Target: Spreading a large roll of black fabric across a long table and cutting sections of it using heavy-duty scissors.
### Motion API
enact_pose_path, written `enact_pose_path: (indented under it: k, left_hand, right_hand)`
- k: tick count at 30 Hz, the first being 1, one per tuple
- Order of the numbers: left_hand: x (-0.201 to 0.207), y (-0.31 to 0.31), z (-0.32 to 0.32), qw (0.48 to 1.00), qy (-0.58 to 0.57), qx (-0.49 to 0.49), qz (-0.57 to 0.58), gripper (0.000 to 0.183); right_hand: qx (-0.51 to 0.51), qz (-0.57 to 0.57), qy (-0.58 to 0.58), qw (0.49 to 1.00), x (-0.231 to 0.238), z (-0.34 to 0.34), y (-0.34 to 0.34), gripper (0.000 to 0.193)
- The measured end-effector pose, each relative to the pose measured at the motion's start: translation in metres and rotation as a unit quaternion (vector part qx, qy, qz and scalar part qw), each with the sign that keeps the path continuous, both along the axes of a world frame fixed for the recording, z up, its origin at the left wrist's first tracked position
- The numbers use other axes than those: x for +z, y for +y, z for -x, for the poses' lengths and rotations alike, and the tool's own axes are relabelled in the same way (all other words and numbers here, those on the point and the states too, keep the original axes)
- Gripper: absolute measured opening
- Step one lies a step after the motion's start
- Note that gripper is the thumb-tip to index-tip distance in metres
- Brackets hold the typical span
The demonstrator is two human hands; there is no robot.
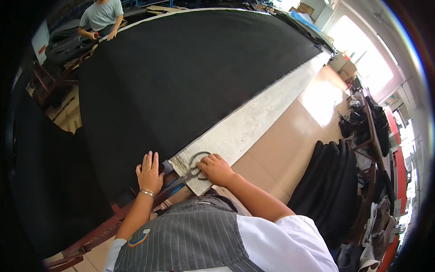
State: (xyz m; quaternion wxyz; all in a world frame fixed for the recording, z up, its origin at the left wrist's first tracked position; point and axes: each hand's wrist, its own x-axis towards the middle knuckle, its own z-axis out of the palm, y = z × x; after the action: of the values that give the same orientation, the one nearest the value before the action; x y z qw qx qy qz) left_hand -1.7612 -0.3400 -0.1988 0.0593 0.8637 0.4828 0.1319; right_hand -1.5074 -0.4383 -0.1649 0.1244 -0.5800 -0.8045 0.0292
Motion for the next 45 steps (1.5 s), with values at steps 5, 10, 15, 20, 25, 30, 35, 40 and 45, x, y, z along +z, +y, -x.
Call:
enact_pose_path:
  k: [5,10,15,20,25,30,35,40,45]
  left_hand:
    - [-0.017,0.026,-0.019,0.993,-0.050,-0.054,-0.094,0.060]
    - [-0.031,0.038,-0.013,0.973,-0.126,-0.090,-0.173,0.030]
    - [-0.023,0.037,-0.020,0.960,-0.184,-0.094,-0.187,0.010]
    - [-0.020,0.028,-0.022,0.961,-0.219,-0.068,-0.157,0.009]
    - [-0.022,0.025,-0.022,0.956,-0.251,-0.048,-0.143,0.008]
    - [-0.018,0.024,-0.021,0.958,-0.247,-0.051,-0.137,0.009]
    - [-0.018,0.024,-0.022,0.958,-0.248,-0.044,-0.140,0.010]
    - [-0.016,0.023,-0.022,0.955,-0.263,-0.041,-0.134,0.012]
    - [-0.016,0.023,-0.023,0.950,-0.289,-0.029,-0.117,0.011]
  right_hand:
    - [-0.065,0.090,-0.101,0.989,-0.001,0.018,-0.021,0.022]
    - [-0.126,0.166,-0.021,0.978,-0.006,0.002,-0.048,0.023]
    - [-0.264,0.472,0.234,0.808,0.057,0.006,-0.045,0.055]
    - [-0.126,0.504,0.315,0.794,0.041,0.005,-0.038,0.071]
    - [-0.103,0.515,0.318,0.789,0.046,0.031,-0.006,0.078]
    - [-0.147,0.507,0.351,0.774,0.054,0.052,0.015,0.081]
    - [-0.133,0.480,0.364,0.787,0.046,0.059,0.022,0.078]
    - [-0.121,0.482,0.384,0.778,0.045,0.063,0.026,0.078]
    - [-0.132,0.442,0.337,0.821,0.023,0.066,0.025,0.076]
